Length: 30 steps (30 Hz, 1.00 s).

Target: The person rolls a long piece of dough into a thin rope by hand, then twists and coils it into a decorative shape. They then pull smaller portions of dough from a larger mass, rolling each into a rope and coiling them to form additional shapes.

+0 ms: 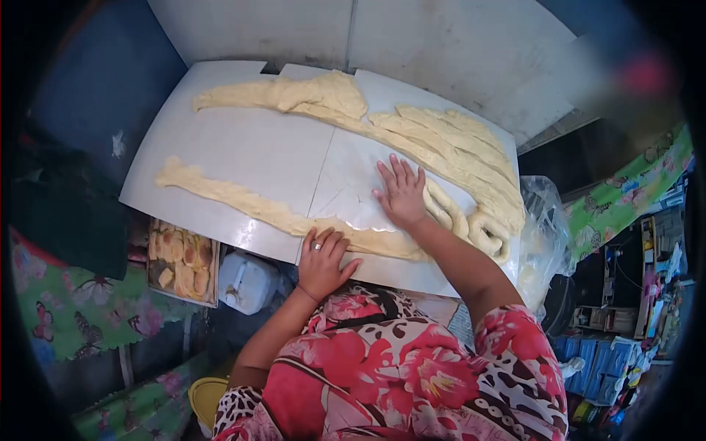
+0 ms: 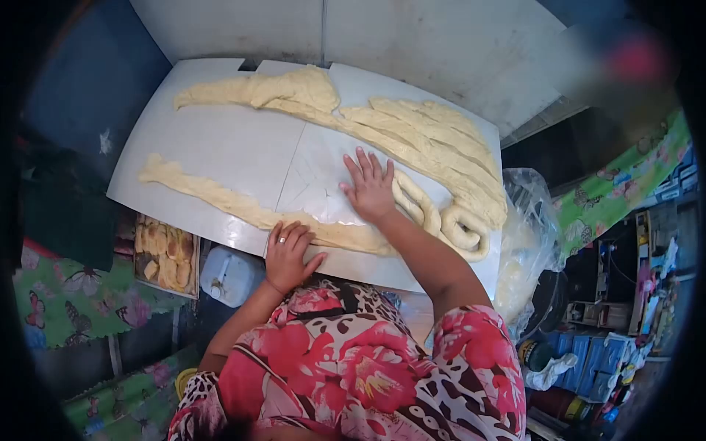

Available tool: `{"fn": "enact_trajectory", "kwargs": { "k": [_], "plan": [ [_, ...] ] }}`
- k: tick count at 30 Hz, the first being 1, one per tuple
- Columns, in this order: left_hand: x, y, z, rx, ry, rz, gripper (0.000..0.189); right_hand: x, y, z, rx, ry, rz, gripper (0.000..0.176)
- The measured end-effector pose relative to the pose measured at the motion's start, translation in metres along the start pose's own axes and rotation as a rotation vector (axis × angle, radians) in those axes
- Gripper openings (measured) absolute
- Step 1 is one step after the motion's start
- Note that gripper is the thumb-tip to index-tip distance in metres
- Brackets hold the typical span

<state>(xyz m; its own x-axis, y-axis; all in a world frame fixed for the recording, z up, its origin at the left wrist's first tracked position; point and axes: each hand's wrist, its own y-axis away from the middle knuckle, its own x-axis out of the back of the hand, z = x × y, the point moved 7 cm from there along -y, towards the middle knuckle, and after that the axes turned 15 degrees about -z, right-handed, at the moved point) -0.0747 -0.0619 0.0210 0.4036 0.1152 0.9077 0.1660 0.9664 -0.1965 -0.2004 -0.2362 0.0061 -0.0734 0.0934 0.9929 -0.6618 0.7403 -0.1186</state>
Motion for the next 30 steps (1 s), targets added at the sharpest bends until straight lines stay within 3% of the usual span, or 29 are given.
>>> {"fn": "enact_trajectory", "kwargs": {
  "k": [3,5,7,11,13,15,18,20,21,24,25,27,30],
  "plan": [
    [-0.004,0.003,-0.004,-0.035,-0.012,-0.015,0.044,0.003,-0.003,0.006,0.009,-0.123,-0.029,0.063],
    [-0.004,0.002,-0.009,-0.016,-0.029,-0.009,0.044,-0.005,0.021,-0.003,0.163,-0.146,-0.004,0.059],
    [-0.007,0.006,-0.005,-0.019,-0.007,-0.028,0.043,-0.011,0.035,0.008,0.131,-0.096,-0.110,0.061],
    [-0.003,0.006,-0.005,-0.045,-0.024,-0.051,0.043,0.006,0.008,0.017,0.053,-0.109,-0.101,0.061],
    [-0.002,0.007,-0.009,-0.034,-0.017,-0.040,0.043,0.004,0.002,0.000,-0.044,-0.325,-0.116,0.060],
    [-0.004,0.008,-0.009,-0.075,0.016,-0.046,0.041,0.006,-0.001,-0.052,0.224,-0.369,-0.141,0.061],
    [0.001,0.006,-0.008,-0.085,0.031,-0.055,0.038,-0.016,-0.029,-0.066,0.186,-0.217,-0.180,0.062],
    [-0.002,0.007,-0.010,-0.100,0.067,-0.110,0.039,-0.014,-0.041,-0.046,-0.059,-0.139,-0.041,0.067],
    [0.001,0.007,-0.013,-0.094,0.060,-0.103,0.039,-0.014,-0.036,-0.054,-0.049,-0.139,-0.035,0.067],
    [-0.002,0.009,-0.020,-0.171,0.196,-0.201,0.044,-0.026,-0.012,-0.101,0.359,-0.127,-0.266,0.067],
    [-0.002,0.011,-0.026,-0.165,0.203,-0.208,0.044,-0.023,-0.017,-0.102,0.360,-0.132,-0.276,0.067],
    [0.010,0.011,-0.031,-0.269,0.204,-0.193,0.048,-0.003,-0.042,-0.078,0.056,-0.191,-0.085,0.065],
    [0.043,0.011,-0.056,-0.169,0.091,-0.184,0.050,-0.013,-0.049,-0.098,0.055,-0.129,-0.113,0.064]
  ]
}}
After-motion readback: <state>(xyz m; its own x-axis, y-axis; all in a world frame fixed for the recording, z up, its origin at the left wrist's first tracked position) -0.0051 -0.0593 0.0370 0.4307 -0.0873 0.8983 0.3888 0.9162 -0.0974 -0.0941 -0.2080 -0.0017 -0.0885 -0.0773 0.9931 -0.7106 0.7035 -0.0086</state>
